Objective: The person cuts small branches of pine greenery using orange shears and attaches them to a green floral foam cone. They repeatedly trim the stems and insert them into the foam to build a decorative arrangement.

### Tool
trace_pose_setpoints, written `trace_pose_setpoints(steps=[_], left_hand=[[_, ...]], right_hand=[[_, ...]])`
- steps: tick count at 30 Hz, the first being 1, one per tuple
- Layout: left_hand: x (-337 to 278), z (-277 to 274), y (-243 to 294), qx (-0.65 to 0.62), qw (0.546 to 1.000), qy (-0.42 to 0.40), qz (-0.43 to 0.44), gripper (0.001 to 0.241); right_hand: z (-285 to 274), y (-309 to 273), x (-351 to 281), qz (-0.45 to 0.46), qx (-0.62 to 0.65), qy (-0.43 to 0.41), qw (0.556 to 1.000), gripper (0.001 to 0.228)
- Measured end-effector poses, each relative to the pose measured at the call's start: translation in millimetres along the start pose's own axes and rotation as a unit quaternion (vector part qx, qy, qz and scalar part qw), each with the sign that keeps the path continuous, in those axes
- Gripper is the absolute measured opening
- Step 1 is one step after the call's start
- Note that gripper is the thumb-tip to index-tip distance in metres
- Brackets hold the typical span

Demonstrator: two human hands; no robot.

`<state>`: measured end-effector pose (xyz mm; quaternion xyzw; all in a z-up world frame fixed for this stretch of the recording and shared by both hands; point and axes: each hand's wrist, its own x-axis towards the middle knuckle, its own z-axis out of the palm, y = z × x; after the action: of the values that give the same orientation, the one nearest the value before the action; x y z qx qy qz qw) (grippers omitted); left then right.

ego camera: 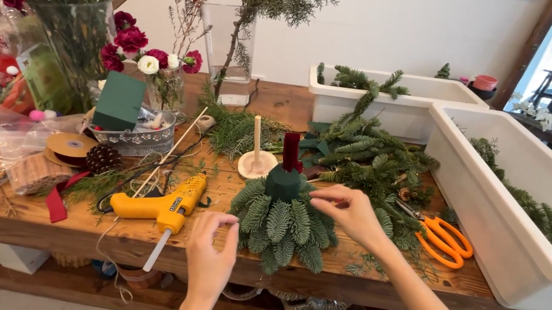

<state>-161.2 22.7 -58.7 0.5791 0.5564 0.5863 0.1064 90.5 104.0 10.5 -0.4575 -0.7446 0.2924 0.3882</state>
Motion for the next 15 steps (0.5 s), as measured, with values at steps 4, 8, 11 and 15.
trace_pose_setpoints(steps=[4, 8, 11, 15], left_hand=[[8.2, 3.9, 14.3, -0.016, 0.999, -0.011, 0.043, 0.008], [22.3, 9.9, 24.4, -0.018, 0.999, -0.034, 0.021, 0.008], [28.7, 9.9, 30.4, -0.029, 0.999, -0.036, 0.011, 0.009], [29.5, 4.2, 36.1, -0.028, 0.999, -0.033, -0.003, 0.011]], right_hand=[[1.9, 0.0, -1.6, 0.011, -0.025, 0.01, 1.0, 0.021], [9.0, 8.1, 1.3, 0.009, -0.025, 0.024, 0.999, 0.022], [18.1, 15.0, 4.0, -0.01, -0.046, 0.04, 0.998, 0.023], [26.0, 25.1, 7.6, -0.015, -0.065, 0.047, 0.997, 0.018]])
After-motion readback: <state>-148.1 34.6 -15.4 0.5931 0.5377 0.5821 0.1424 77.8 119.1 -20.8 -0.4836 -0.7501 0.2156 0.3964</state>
